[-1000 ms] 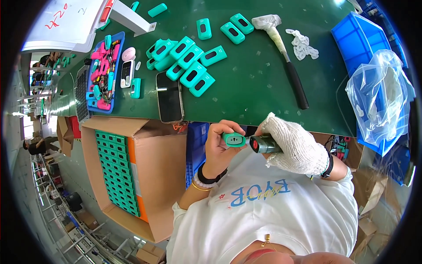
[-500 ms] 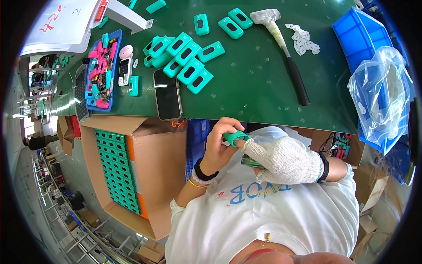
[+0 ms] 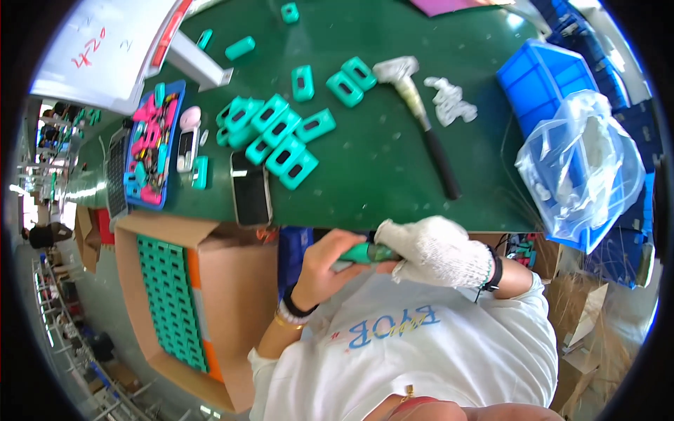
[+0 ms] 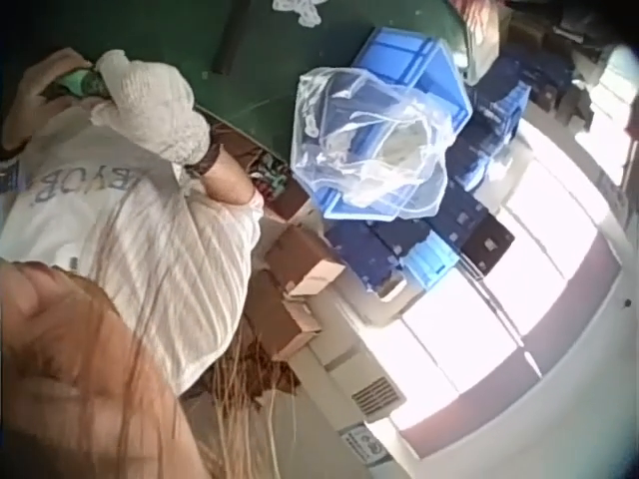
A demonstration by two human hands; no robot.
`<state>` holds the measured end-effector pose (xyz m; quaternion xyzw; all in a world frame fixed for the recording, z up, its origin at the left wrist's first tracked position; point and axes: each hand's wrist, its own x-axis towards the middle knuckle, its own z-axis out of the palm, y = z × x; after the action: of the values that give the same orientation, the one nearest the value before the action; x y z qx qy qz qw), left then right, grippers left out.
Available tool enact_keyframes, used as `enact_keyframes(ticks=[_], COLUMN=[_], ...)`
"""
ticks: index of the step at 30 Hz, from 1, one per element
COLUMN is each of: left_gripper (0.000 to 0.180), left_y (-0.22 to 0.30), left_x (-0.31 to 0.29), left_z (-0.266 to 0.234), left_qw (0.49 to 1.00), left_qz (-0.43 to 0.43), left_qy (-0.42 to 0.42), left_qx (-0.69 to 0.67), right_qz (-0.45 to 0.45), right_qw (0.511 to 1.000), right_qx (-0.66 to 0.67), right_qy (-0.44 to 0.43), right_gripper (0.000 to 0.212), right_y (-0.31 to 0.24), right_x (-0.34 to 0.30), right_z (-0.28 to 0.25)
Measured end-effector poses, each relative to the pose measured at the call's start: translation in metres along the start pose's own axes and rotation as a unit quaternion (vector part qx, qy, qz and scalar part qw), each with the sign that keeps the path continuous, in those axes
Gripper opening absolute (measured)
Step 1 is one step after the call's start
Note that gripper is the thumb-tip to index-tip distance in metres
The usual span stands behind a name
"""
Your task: The person picks up a green plastic housing and an electronic component, inserts the component into the housing, and presses them together. They then place the assembled unit into a cardboard box and repeat the process.
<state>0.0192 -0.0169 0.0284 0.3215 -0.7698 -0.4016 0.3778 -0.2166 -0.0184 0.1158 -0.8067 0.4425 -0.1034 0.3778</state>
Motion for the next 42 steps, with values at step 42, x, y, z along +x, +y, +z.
enact_keyframes(ticks=[42], left_gripper=[0.048], left_y=[0.030], left_x=[-0.002], left_z=[0.029], left_qw=[0.999], left_qz=[-0.026], left_qy=[0.005], left_qx=[0.026], right_qz=[0.096], right_qw=[0.939], right_qx=[0.330], right_qy=[0.029], right_gripper=[0.033], right_y=[0.024], right_x=[-0.005], right_z=[0.034])
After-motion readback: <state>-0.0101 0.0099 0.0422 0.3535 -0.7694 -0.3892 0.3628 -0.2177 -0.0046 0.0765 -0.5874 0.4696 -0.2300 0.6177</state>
